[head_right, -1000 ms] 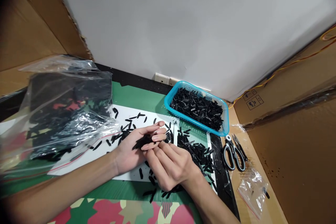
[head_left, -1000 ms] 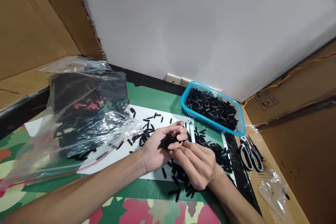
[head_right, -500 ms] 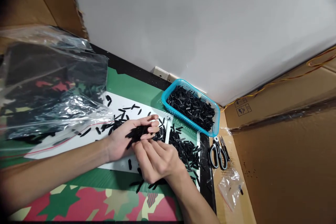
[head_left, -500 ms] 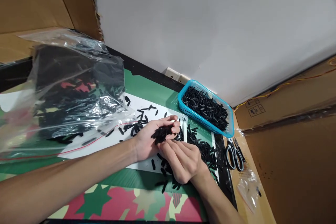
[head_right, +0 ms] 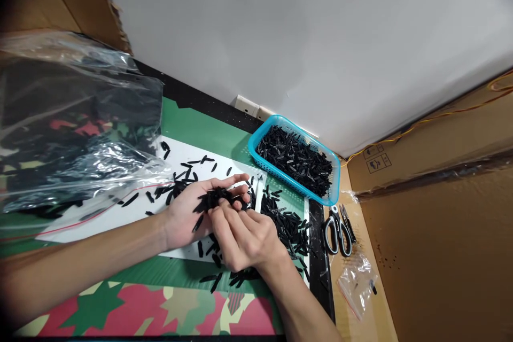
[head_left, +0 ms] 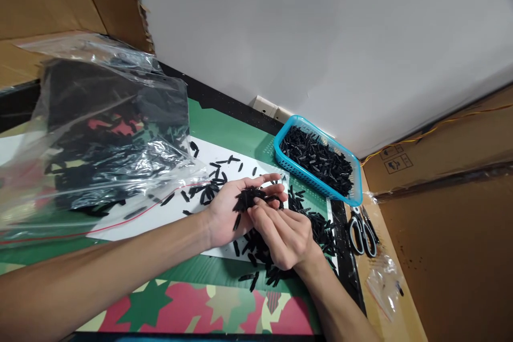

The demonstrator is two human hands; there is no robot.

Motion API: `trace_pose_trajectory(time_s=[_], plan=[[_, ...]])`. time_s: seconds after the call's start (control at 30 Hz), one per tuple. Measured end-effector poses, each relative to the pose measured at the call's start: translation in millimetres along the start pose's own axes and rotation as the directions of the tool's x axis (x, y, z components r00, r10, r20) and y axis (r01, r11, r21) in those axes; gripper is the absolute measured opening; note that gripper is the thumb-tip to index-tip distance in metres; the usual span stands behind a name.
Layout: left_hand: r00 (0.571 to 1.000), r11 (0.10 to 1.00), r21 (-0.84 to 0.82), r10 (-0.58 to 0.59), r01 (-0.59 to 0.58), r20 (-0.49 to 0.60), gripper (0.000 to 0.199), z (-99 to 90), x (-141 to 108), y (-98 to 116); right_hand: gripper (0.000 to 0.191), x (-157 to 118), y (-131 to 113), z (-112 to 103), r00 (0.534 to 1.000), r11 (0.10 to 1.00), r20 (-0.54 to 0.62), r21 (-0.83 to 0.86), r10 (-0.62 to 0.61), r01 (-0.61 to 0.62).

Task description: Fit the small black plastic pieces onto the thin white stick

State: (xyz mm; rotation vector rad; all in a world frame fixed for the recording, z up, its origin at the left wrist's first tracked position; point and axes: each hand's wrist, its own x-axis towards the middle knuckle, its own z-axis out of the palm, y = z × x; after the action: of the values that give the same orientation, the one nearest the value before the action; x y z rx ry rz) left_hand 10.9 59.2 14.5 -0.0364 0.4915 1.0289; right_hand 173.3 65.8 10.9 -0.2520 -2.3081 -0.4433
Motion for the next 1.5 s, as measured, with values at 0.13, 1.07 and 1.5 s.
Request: trace_pose_trajectory(time_s=[0.13,1.07,1.5], plan=[[1.0,1.0,0.022,0.011,-0.011,0.008,0.013,-4.2,3.2,1.1,0.022,1.1,1.3,-4.3,0.999,0.999,0.038,0.023,0.032,-0.033],[0.987,1.0,0.02,-0.016,0.013,0.161,0.016,3.3,-1.8,6.5,0.032,-4.7,-8.6,-5.4,0.967,0.947,-0.122,0.262,0.223,-0.185],[0.994,0.998,0.042,0.035,-0.039,0.103,0.04,10.8,-2.5,24.3,0.041,7.4,-13.7,-16.4,0.803,0.766,-0.158,0.45,0.575,-0.46]])
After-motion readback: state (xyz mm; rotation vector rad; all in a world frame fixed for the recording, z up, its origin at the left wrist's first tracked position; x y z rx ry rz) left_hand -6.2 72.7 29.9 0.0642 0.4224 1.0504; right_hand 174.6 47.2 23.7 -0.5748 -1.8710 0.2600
